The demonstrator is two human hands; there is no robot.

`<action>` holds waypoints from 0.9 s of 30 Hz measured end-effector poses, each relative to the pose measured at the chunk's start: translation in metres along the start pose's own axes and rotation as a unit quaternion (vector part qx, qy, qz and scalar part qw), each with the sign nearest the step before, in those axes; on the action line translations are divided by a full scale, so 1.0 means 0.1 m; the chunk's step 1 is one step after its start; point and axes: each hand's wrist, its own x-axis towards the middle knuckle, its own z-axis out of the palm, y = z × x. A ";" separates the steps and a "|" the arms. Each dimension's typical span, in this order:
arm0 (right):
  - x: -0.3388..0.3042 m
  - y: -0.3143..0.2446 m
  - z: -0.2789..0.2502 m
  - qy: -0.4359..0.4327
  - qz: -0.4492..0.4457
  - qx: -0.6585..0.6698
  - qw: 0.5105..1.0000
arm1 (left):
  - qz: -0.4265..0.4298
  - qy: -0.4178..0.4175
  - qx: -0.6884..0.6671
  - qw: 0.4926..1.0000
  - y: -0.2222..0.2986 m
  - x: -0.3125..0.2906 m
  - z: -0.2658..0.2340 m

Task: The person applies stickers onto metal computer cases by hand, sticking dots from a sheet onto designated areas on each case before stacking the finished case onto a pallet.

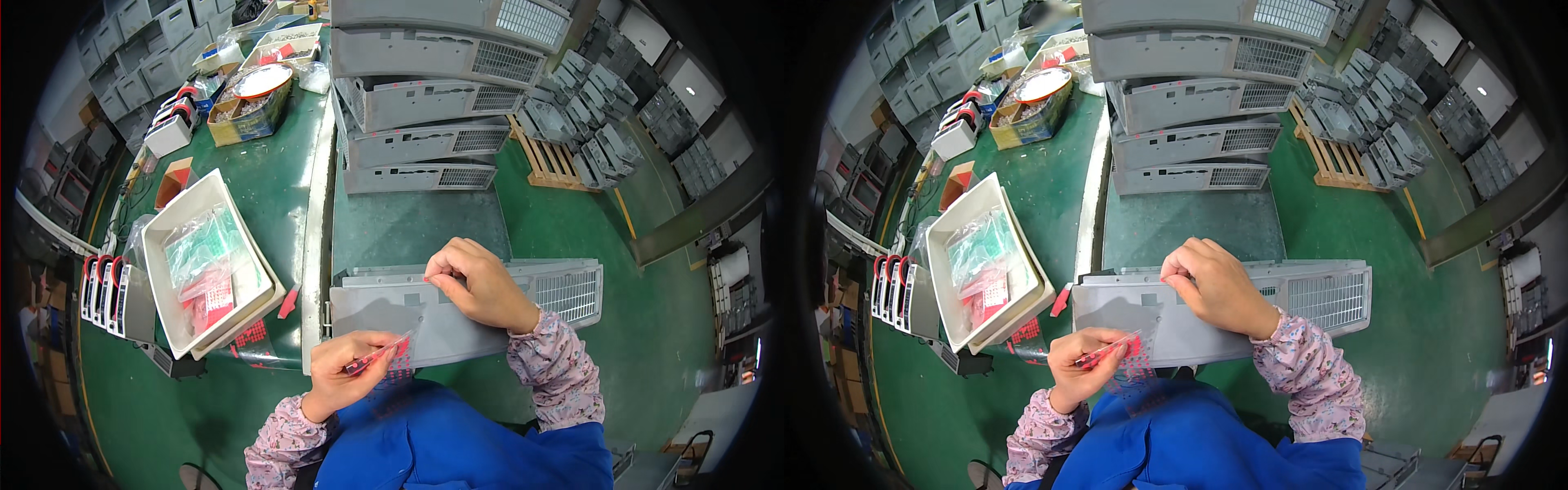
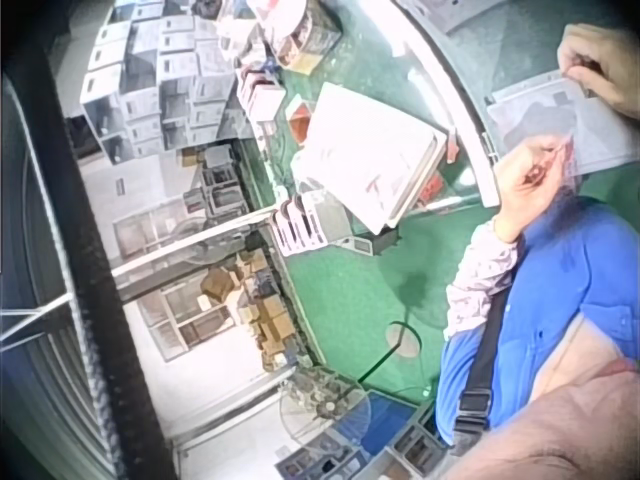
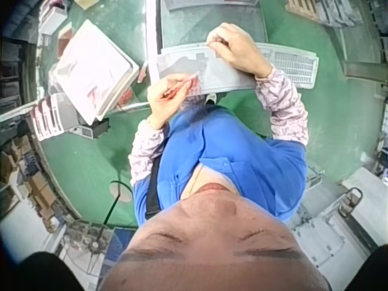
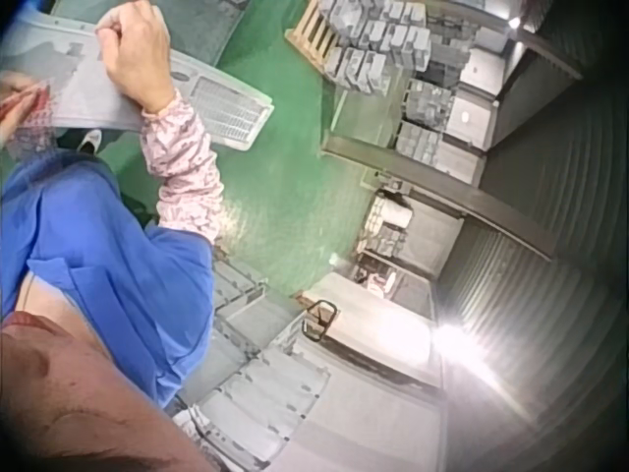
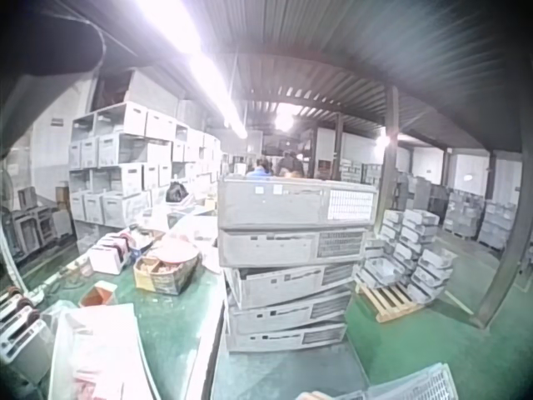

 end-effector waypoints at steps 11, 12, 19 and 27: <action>-0.01 -0.01 0.01 0.006 -0.005 -0.015 1.000 | 0.009 -0.002 0.014 1.000 0.00 0.00 0.01; -0.01 -0.01 0.01 0.006 -0.005 -0.017 1.000 | 0.009 -0.002 0.014 1.000 -0.01 0.00 0.01; -0.02 -0.01 0.02 0.010 0.007 -0.022 1.000 | 0.011 0.006 0.017 1.000 -0.02 -0.03 0.02; -0.05 -0.03 0.03 0.023 -0.006 -0.022 0.999 | 0.011 0.007 0.014 1.000 -0.03 -0.06 0.02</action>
